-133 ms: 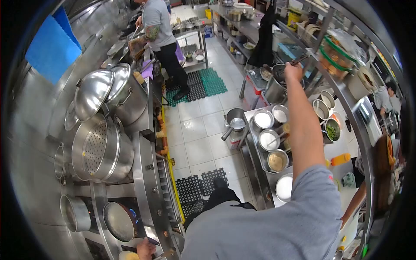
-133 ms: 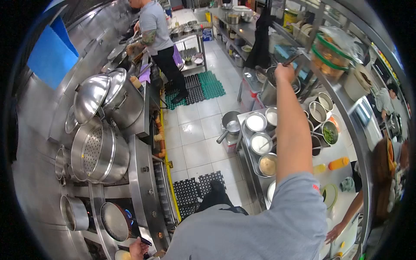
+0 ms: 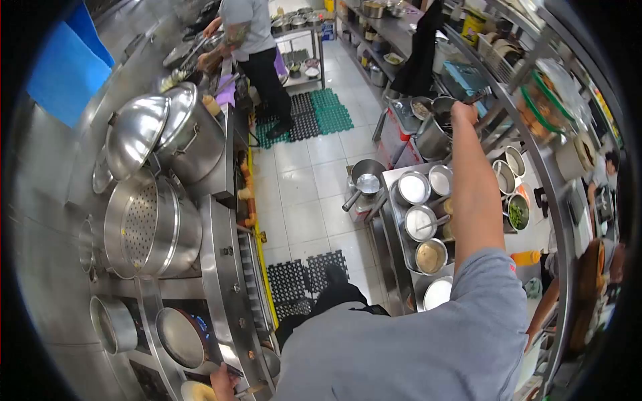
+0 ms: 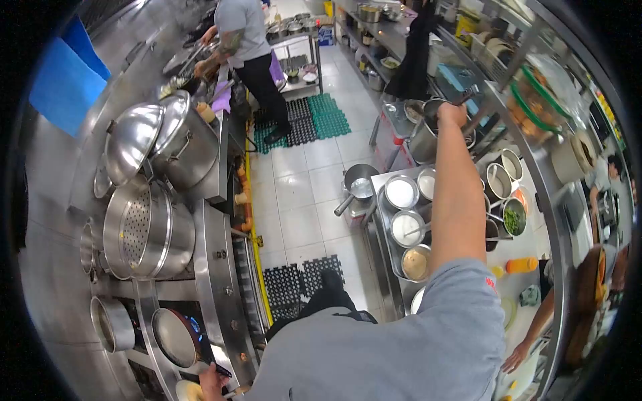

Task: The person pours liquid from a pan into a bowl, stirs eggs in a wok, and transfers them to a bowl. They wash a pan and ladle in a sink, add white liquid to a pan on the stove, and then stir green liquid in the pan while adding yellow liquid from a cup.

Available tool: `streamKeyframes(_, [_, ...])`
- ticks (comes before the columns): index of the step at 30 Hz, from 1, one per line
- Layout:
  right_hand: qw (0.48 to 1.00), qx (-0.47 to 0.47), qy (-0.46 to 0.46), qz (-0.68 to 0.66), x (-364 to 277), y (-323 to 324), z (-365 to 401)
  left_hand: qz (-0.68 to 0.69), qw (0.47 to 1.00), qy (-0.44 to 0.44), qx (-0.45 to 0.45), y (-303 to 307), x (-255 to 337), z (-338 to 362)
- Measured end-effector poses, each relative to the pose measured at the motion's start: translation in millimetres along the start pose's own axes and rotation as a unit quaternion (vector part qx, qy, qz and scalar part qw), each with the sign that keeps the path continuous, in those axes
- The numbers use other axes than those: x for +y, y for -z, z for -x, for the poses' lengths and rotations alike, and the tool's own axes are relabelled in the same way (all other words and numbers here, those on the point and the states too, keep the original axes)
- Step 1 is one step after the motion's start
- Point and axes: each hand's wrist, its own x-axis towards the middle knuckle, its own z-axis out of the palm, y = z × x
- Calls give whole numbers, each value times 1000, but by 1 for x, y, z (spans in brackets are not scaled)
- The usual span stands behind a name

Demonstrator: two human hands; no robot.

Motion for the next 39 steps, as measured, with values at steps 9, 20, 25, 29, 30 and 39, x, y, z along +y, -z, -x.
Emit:
streamKeyframes(9, [981,-11,78,179,72,-30,-66,172,977,5,129,-17,15,43])
streamKeyframes(20, [936,-115,-290,-163,109,-61,15,305,947,50,85,-12,7,26])
streamKeyframes(25, [945,-159,-151,-243,66,-33,82,426,904,15,44,-44,19,29])
streamKeyframes(29, [929,-305,48,-205,38,-47,250,469,882,22,40,-63,29,23])
streamKeyframes(30, [865,-460,112,-165,26,-42,327,467,883,28,51,-73,48,35])
streamKeyframes(39, [75,-967,242,-37,30,152,884,399,916,-4,34,-83,59,22])
